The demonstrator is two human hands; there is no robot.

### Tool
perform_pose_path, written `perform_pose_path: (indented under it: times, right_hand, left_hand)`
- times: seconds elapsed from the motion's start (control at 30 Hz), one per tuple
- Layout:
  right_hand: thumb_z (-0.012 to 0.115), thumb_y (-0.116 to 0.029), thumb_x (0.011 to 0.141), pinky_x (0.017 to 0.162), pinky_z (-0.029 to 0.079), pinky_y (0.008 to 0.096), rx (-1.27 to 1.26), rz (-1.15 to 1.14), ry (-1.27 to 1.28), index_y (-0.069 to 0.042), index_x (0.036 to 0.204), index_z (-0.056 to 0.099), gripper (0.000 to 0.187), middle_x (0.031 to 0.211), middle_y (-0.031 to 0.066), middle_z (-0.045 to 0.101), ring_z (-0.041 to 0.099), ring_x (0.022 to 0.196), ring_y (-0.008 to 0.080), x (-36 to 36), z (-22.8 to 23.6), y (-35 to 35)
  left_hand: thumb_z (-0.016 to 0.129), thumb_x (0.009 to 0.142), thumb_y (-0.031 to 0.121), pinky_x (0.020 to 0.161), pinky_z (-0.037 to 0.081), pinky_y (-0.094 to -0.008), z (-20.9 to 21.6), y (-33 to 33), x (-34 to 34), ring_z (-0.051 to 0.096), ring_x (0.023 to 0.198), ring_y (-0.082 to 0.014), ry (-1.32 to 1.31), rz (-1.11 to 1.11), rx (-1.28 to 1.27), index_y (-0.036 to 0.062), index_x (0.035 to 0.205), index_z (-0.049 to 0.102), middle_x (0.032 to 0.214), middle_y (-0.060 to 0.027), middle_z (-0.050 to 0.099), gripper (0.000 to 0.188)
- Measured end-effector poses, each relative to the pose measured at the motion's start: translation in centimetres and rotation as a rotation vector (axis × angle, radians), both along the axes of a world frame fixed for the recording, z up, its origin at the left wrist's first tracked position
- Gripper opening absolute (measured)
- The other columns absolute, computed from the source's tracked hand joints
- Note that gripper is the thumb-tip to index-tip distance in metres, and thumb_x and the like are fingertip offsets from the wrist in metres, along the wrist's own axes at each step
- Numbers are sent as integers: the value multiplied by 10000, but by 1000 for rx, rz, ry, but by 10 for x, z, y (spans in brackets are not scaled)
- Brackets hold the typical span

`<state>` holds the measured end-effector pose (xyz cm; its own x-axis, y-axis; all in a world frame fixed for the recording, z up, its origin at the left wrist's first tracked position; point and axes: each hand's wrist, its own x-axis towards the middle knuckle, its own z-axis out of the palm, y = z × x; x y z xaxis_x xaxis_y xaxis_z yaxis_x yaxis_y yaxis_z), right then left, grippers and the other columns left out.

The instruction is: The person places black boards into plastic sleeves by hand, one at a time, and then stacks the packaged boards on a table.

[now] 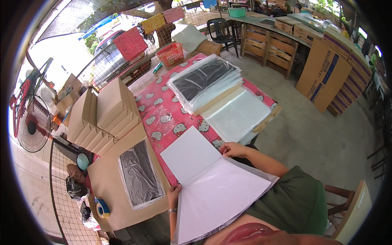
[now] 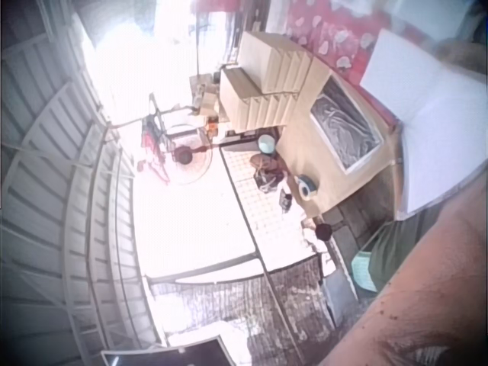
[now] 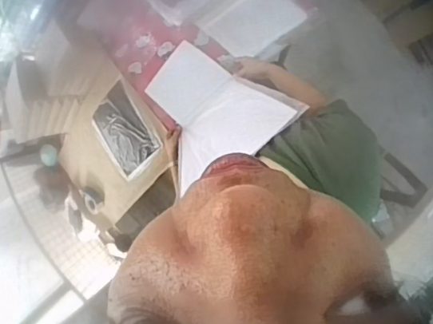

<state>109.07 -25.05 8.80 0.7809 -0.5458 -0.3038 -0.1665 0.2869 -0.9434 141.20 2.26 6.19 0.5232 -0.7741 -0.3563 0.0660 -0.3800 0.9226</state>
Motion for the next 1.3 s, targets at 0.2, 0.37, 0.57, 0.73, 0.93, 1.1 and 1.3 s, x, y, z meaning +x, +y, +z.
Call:
perform_pose_path:
  times: [0.2,0.37,0.57,0.73,0.93,1.1,1.3]
  right_hand:
    - [624,-57,697,705,497,317,-640,-56,250,-19,1022,595,329,805,115,644,633,763,229,8,1,10]
    - [636,-90,764,731,491,337,-985,54,374,-48,1061,587,304,965,113,610,607,815,220,14,15,10]
    - [615,-218,853,950,391,314,-388,308,-181,-23,1114,583,328,1173,118,570,526,1106,209,7,166,32]
    - [540,-298,922,1032,299,332,-57,982,-455,14,1218,523,430,1266,119,520,426,1226,192,22,174,41]
    - [523,-312,926,984,347,292,-279,917,-22,-11,1240,521,434,1235,117,552,492,1134,162,49,78,37]
    - [581,-351,886,1027,328,337,-474,737,0,-45,1358,363,604,1304,161,472,455,1200,235,79,98,20]
    - [695,-172,807,964,414,356,-332,546,-622,-118,1403,282,727,1259,181,491,510,1145,253,100,196,57]
  left_hand:
    - [674,764,145,587,482,-292,3,-10,-14,612,643,-144,-582,18,54,-21,834,616,723,-93,655,189]
    - [662,773,141,585,490,-312,-10,-11,-4,630,650,-176,-592,-44,60,-22,871,590,731,-110,654,204]
    - [677,790,171,560,457,-313,64,-10,-17,571,636,-169,-504,60,158,-15,1025,564,780,-104,613,320]
    - [677,787,126,586,419,-262,101,-1,20,501,654,-133,-790,270,-2,-9,1038,573,744,-50,556,304]
    - [574,788,-64,679,421,-229,206,-17,-11,495,752,-106,-647,246,-378,2,1023,586,801,-13,513,244]
    - [517,785,-124,804,418,-230,233,-35,-39,524,886,-114,-465,-101,-436,-7,1028,581,930,-43,550,277]
    - [490,786,-147,917,381,-267,253,-73,-80,503,1087,-176,-210,-504,-513,-14,1084,542,1143,-96,536,331]
